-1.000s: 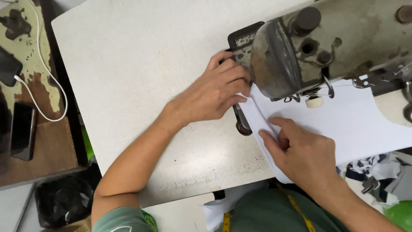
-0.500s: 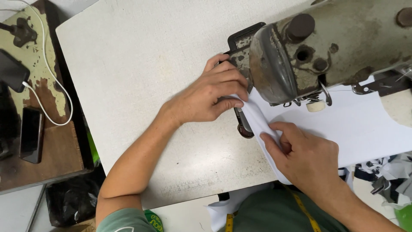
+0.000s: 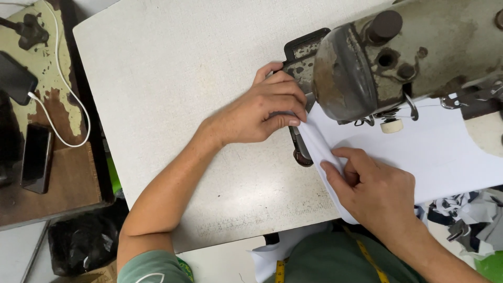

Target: Sewing long strips of white fabric together using an industrial sewing machine.

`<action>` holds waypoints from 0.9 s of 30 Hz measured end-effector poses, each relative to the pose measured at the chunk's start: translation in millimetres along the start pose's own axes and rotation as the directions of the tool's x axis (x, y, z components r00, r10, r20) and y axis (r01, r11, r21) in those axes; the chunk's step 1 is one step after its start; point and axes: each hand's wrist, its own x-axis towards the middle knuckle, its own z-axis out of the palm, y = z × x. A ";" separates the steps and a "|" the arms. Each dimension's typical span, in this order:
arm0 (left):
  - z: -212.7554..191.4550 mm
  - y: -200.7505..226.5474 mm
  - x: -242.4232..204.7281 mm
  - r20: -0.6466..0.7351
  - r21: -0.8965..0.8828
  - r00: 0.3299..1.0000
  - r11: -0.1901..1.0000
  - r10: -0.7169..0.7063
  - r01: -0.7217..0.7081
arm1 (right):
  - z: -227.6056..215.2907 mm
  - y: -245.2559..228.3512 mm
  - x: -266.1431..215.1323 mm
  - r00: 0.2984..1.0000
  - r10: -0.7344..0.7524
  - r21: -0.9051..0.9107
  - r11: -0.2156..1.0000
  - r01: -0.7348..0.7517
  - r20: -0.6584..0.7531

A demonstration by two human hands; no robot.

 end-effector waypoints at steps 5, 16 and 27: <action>2.8 1.7 2.3 -0.042 -0.008 0.999 1.000 -0.014 0.014 | -3.0 -2.1 2.1 0.997 0.059 0.044 0.997 -0.061 0.045; 8.0 1.3 8.0 -0.067 0.080 0.998 0.997 -0.003 0.009 | -7.7 -3.5 9.0 0.980 0.150 0.171 0.970 -0.171 0.128; 11.2 -1.1 8.7 -0.071 0.118 0.997 0.993 -0.007 0.016 | -17.6 -4.5 18.2 0.867 0.318 0.295 0.848 -0.441 0.383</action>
